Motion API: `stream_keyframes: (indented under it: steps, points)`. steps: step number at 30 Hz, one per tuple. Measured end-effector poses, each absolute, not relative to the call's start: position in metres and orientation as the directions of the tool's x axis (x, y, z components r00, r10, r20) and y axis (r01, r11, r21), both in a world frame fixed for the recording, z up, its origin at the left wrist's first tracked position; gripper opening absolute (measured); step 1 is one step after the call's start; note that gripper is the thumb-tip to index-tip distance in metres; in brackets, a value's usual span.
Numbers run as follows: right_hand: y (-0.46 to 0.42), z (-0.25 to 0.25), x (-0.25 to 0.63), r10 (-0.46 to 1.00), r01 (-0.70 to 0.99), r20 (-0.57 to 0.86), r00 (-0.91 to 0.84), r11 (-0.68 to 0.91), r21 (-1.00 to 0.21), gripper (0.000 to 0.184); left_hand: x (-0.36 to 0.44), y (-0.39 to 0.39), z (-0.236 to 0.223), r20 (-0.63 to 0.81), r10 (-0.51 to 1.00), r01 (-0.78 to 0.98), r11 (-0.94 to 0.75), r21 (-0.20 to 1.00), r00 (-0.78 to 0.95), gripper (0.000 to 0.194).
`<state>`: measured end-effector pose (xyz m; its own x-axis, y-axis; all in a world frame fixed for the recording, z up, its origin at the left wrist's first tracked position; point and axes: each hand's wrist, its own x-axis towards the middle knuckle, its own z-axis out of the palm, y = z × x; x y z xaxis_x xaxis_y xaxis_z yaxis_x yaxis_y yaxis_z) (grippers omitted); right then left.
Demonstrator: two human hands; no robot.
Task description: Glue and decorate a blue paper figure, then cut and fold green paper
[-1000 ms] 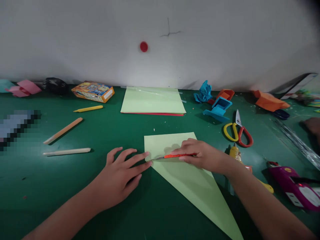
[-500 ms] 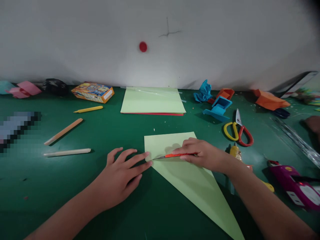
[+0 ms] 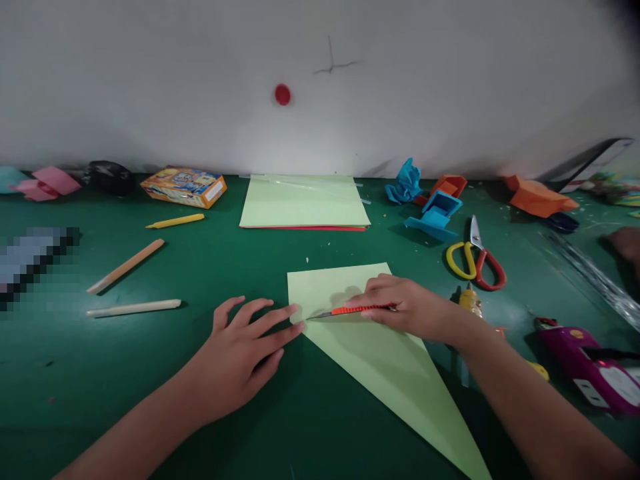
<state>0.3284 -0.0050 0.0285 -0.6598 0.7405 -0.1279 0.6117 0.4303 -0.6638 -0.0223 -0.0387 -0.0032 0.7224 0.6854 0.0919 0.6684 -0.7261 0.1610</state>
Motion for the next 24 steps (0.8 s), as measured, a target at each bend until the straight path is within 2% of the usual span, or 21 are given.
stream_keyframes:
  steps: [4,11,24]
  points:
    - [-0.0042,0.0285,0.3296,0.740,0.616,-0.127,-0.660,0.438,-0.655,0.042,-0.0229,-0.0383,-0.0034,0.082,0.674,0.660,-0.737,0.146,0.734,0.052]
    - [-0.0018,0.0260,0.3315,0.736,0.611,-0.128,-0.665,0.437,-0.660,0.044,-0.0207,-0.0405,-0.0030,0.125,0.703,0.679,-0.710,0.187,0.700,0.052]
    - [-0.0005,0.0288,0.3350,0.737,0.615,-0.128,-0.664,0.441,-0.653,0.044,-0.0212,-0.0385,-0.0016,0.097,0.680,0.663,-0.731,0.162,0.726,0.053]
